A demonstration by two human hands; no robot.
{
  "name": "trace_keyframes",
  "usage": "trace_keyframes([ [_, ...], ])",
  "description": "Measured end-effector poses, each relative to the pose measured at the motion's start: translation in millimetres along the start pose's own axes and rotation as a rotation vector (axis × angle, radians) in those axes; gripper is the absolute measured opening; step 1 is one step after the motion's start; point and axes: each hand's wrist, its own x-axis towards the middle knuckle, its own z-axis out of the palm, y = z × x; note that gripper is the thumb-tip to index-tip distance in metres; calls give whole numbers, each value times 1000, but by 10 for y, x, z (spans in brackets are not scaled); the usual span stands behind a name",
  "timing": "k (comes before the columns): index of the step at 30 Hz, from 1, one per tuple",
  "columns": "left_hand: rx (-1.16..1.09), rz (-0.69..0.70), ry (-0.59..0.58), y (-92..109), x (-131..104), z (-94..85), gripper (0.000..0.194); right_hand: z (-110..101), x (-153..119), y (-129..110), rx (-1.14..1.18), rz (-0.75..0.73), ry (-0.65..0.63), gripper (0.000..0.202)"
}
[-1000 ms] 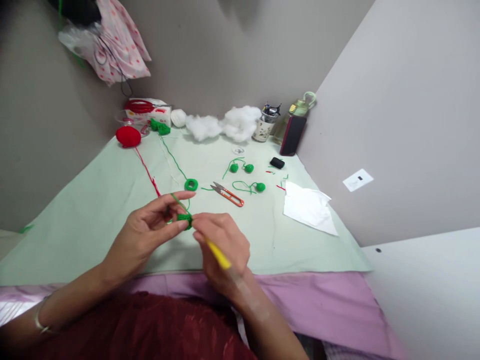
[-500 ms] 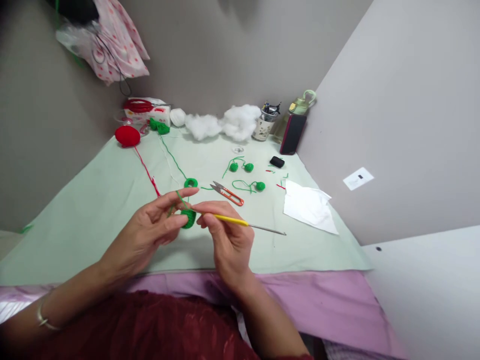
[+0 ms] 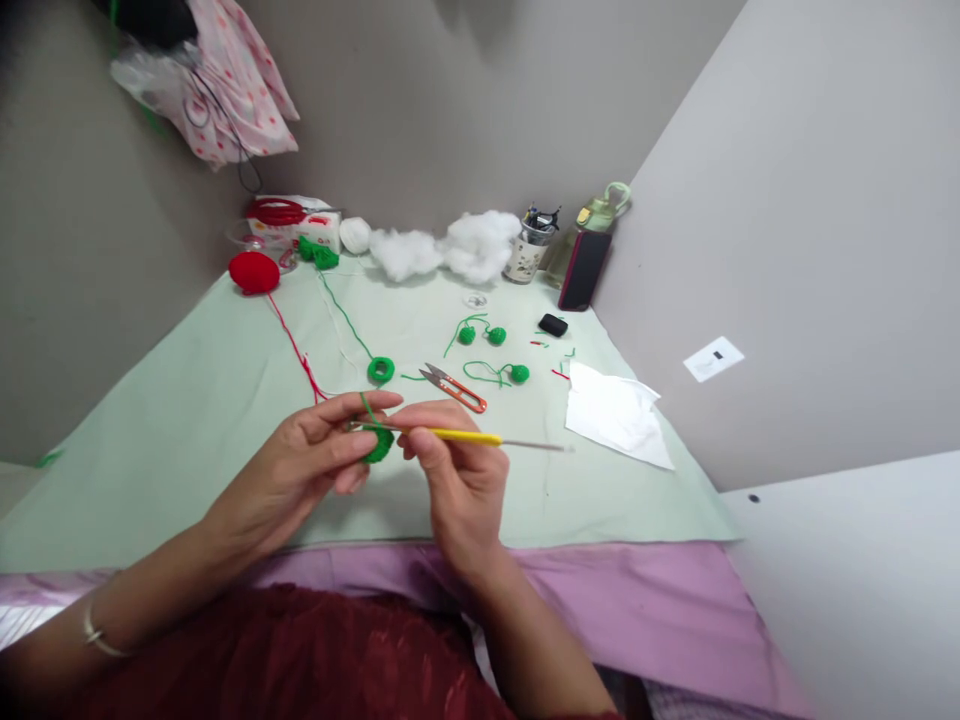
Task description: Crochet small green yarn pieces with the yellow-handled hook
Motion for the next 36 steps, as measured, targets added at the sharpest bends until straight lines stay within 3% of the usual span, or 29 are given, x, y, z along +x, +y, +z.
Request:
trace_keyframes([
  [3,123,37,-23,-21,-33,-4,24,1,-9,34,27,48,19,15],
  [9,184,74,-34,-30,-39,-77,27,-37,-8,74,300,196,-19,20],
  [13,218,107,-5,-28,-33,-98,29,-45,-18,9,219,165,-26,22],
  [16,295,152,38,-27,-46,-87,29,-58,-52,-35,-31,7,-48,23],
  [20,343,214,141,-55,-70,-19,35,-67,-131,2,-344,-355,-133,28],
  [22,235,160,139,-66,-75,24,44,-67,-171,48,-518,-515,-143,32],
  [24,64,17,70,-55,-71,51,50,-67,-194,79,-632,-607,-129,36],
  [27,-114,-142,6,-3,-45,40,46,-66,-169,69,-479,-466,-69,31],
  [31,-112,-83,26,28,-16,-1,40,-35,-64,10,-75,-116,54,22],
  [36,45,25,13,-57,-30,19,42,23,-47,8,-51,-69,-14,19],
])
